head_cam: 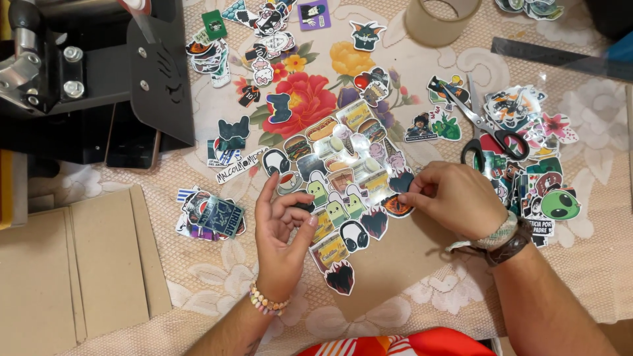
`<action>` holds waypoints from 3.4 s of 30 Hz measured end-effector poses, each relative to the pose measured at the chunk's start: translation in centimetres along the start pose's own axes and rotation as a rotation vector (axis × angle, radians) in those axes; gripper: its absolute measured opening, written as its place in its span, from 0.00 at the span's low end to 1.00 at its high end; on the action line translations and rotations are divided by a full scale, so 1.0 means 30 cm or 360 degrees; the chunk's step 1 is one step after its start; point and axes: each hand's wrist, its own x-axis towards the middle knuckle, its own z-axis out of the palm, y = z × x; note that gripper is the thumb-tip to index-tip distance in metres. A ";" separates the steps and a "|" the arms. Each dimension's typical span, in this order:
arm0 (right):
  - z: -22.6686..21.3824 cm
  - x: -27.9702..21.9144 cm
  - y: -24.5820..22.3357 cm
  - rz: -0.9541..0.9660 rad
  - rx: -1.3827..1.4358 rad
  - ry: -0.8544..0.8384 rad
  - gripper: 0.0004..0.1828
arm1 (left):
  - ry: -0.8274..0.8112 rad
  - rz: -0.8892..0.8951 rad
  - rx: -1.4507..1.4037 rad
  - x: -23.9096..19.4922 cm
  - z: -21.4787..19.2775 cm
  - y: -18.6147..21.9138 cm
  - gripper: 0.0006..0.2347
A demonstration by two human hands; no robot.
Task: Applying various stickers to a cardboard sheet and trimming them with scissors
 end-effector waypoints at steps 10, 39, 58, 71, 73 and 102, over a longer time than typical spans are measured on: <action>-0.007 -0.008 -0.025 0.0068 -0.0020 -0.0015 0.17 | -0.0009 -0.0017 0.0009 0.000 -0.001 0.003 0.31; -0.109 -0.199 -0.090 -0.1541 0.0361 0.1217 0.10 | -0.0313 0.1129 0.1109 -0.041 0.020 0.112 0.19; -0.045 -0.296 -0.129 -0.2131 -0.0193 0.1653 0.07 | 0.0004 0.2465 0.1630 -0.071 0.061 0.243 0.18; -0.044 -0.279 -0.139 -0.2149 -0.0248 0.1569 0.06 | -0.0109 0.2510 0.1694 -0.044 0.080 0.245 0.14; -0.043 -0.274 -0.146 -0.2161 -0.0279 0.1590 0.06 | -0.0167 0.2447 0.1626 -0.051 0.088 0.229 0.11; 0.016 -0.060 0.020 0.0173 0.1276 0.0034 0.23 | -0.1076 0.0726 0.1289 0.085 0.148 0.017 0.36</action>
